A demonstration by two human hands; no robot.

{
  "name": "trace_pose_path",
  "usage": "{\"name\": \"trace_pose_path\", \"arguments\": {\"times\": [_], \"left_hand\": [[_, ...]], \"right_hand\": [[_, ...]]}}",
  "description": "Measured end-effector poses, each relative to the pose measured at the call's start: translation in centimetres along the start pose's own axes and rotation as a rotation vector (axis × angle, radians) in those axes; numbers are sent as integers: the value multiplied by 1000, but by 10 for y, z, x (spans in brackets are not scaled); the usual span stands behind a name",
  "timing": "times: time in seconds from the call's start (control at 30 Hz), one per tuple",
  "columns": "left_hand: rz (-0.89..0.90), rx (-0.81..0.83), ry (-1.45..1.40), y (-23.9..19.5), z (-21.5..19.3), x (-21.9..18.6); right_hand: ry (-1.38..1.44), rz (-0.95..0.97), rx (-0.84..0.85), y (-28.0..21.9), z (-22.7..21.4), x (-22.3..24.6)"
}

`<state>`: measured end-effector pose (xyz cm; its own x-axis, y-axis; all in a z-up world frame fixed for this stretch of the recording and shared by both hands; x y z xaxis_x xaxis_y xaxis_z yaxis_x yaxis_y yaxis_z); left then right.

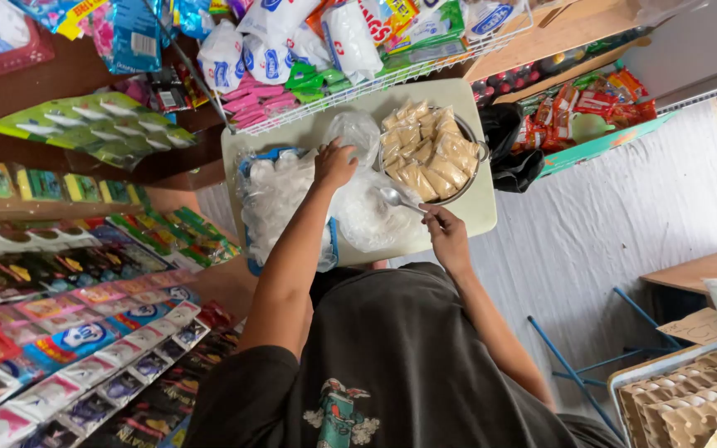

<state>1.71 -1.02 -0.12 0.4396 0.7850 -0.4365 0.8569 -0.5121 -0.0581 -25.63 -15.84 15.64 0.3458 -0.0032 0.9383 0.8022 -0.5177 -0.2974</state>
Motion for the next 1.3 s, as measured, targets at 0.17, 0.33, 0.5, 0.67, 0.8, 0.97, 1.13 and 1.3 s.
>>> {"name": "trace_pose_path", "arguments": {"times": [0.17, 0.33, 0.5, 0.67, 0.8, 0.97, 1.13, 1.3], "left_hand": [[15, -40, 12, 5, 9, 6], [22, -184, -324, -19, -26, 6], [8, -462, -600, -69, -96, -19], [-22, -431, -656, -119, -117, -41], [115, -84, -845, -151, -111, -68], [64, 41, -798, -172, -125, -88], [-82, 74, -823, -183, -129, -74], [-122, 24, -961, -197, -108, -41]], "right_hand": [[36, -4, -34, -7, -18, -8], [58, 50, -91, -7, -27, -9], [53, -92, -16, 7, -21, -22], [-30, -42, 31, 21, -6, -24], [69, -157, 235, 15, 21, 49], [95, -133, 344, 20, 39, 32], [288, -111, 257, 35, 29, 6], [417, -57, 180, 36, 6, 3]]}}
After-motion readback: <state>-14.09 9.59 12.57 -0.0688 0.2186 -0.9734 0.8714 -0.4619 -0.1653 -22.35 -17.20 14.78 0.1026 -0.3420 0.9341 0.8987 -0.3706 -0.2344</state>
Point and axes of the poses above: each hand's wrist, its own y-axis towards the middle knuckle, its own z-axis out of the palm, x = y × z, the point moved 2 cm from there along y, towards the middle knuckle, and after that the axes turned 7 degrees about y, right-handed, at the moved point
